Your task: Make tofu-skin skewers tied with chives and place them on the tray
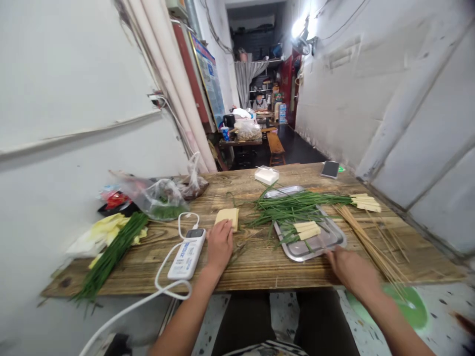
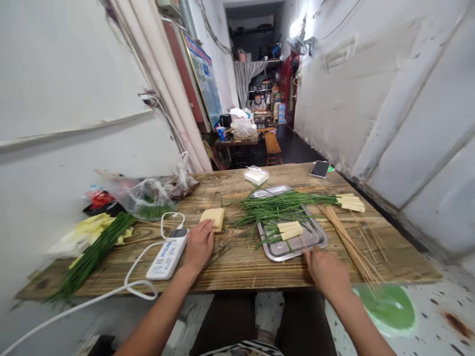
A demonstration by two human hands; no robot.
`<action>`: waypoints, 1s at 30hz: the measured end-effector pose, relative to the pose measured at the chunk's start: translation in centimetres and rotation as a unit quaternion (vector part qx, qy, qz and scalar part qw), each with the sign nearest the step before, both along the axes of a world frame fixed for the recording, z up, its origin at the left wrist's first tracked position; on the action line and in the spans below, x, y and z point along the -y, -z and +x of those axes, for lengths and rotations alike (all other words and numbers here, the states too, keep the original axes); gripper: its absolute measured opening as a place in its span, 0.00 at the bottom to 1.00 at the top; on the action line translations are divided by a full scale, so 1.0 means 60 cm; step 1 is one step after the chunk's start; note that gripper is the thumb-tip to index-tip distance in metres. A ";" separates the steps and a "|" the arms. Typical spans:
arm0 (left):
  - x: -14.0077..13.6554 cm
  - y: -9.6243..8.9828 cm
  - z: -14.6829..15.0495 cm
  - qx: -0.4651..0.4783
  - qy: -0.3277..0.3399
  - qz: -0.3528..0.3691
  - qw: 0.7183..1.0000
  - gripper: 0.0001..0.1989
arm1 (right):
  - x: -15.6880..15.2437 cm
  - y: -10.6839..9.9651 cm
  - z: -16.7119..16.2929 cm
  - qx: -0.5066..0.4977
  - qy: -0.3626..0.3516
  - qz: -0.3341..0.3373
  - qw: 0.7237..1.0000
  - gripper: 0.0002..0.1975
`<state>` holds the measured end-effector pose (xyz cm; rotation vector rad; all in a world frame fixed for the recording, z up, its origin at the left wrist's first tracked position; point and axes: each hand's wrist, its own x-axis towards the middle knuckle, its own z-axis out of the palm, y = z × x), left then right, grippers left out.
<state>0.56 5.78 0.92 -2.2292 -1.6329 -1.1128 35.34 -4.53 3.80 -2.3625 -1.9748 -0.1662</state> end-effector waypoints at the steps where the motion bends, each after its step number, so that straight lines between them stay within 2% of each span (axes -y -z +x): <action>1: -0.004 0.003 -0.012 0.007 -0.014 0.004 1.000 0.15 | 0.001 -0.014 -0.006 0.030 -0.004 0.038 0.999 0.18; 2: -0.008 0.009 -0.022 0.016 -0.024 0.007 1.000 0.16 | -0.003 -0.027 -0.017 0.041 -0.025 0.082 0.995 0.19; 4: -0.011 0.023 -0.037 0.027 -0.023 0.006 0.999 0.17 | -0.025 -0.051 -0.059 0.005 -0.122 0.152 0.981 0.16; 5: -0.012 0.030 -0.041 0.029 -0.021 0.003 0.999 0.18 | -0.044 -0.059 -0.091 -0.034 -0.179 0.169 0.969 0.15; 7: -0.012 0.041 -0.043 0.032 -0.022 0.001 0.999 0.19 | -0.096 -0.064 -0.168 -0.124 -0.291 0.156 0.936 0.12; 10: -0.011 0.049 -0.040 0.051 -0.029 0.006 0.998 0.18 | -0.192 -0.043 -0.283 -0.210 -0.403 0.131 0.881 0.08; 13: -0.010 0.049 -0.040 0.078 -0.022 0.003 0.997 0.18 | -0.272 -0.003 -0.348 -0.220 -0.441 0.123 0.861 0.10; 17: -0.007 0.048 -0.045 0.110 -0.025 -0.003 0.994 0.19 | -0.319 0.036 -0.363 -0.209 -0.481 0.109 0.844 0.06; 20: -0.007 0.047 -0.049 0.134 -0.036 0.001 0.990 0.19 | -0.327 0.042 -0.362 -0.200 -0.501 0.109 0.835 0.08; 23: -0.010 0.038 -0.050 0.146 -0.036 0.004 0.989 0.19 | -0.330 0.023 -0.363 -0.197 -0.506 0.109 0.833 0.10; 26: -0.007 0.018 -0.049 0.136 -0.051 0.028 0.989 0.20 | -0.320 -0.018 -0.356 -0.222 -0.473 0.143 0.840 0.12; 28: 0.007 0.004 -0.046 0.115 -0.061 0.051 0.990 0.24 | -0.295 -0.043 -0.340 -0.232 -0.471 0.166 0.835 0.13; 30: 0.035 -0.004 -0.043 0.071 -0.040 0.057 0.995 0.26 | -0.253 -0.054 -0.316 -0.212 -0.502 0.149 0.825 0.14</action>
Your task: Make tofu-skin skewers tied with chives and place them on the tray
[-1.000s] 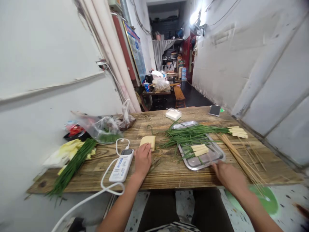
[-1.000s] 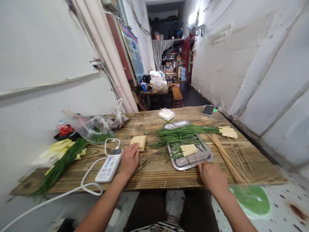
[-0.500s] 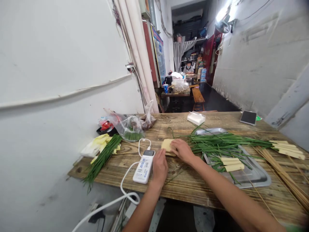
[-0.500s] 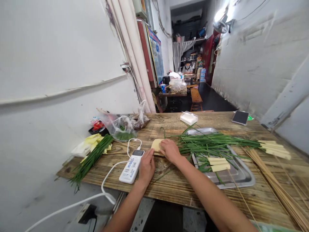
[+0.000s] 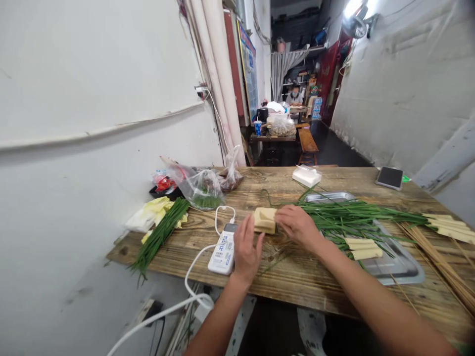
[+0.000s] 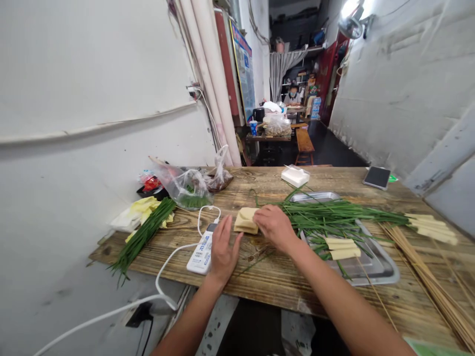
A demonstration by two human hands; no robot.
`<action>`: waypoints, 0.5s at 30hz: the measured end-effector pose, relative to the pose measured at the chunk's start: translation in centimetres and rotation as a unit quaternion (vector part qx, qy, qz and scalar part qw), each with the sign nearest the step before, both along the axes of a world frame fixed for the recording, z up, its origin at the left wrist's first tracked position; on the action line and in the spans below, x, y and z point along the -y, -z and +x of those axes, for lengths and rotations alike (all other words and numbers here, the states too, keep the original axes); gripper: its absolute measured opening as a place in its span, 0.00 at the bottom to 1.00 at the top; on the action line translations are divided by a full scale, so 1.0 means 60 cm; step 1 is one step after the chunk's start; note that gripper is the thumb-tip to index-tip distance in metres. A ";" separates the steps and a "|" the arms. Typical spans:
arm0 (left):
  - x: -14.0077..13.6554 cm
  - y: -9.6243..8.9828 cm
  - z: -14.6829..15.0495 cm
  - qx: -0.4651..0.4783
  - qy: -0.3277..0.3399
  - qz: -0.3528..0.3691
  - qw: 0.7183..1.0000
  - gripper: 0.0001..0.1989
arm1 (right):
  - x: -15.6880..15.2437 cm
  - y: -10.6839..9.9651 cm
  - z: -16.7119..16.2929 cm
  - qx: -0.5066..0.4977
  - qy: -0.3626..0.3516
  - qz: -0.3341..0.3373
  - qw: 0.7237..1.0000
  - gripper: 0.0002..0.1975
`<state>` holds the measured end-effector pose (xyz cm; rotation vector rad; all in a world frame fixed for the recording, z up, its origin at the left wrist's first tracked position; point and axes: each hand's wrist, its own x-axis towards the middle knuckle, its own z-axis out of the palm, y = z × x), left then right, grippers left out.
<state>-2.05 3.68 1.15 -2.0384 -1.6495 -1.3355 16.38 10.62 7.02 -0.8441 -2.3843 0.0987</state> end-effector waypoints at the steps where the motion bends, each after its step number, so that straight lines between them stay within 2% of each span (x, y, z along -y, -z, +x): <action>1: 0.018 0.000 0.002 -0.032 0.029 -0.007 0.999 0.26 | 0.026 0.003 0.013 0.028 -0.019 -0.010 0.999 0.15; 5: 0.096 0.023 0.010 -0.142 0.182 -0.078 0.970 0.20 | 0.134 0.054 0.059 0.107 -0.059 -0.082 0.989 0.13; 7: 0.120 0.033 0.014 -0.165 0.224 -0.117 0.953 0.19 | 0.174 0.083 0.073 0.099 -0.043 -0.092 0.990 0.11; 9: 0.127 0.034 0.018 -0.181 0.239 -0.146 0.943 0.20 | 0.199 0.103 0.079 0.076 -0.019 -0.086 0.993 0.12; 12: 0.116 0.023 0.024 -0.226 0.258 -0.177 0.922 0.26 | 0.212 0.105 0.082 0.068 -0.015 -0.080 0.994 0.12; 15: 0.098 0.015 0.029 -0.286 0.265 -0.192 0.901 0.32 | 0.195 0.080 0.102 0.067 -0.031 -0.061 0.995 0.10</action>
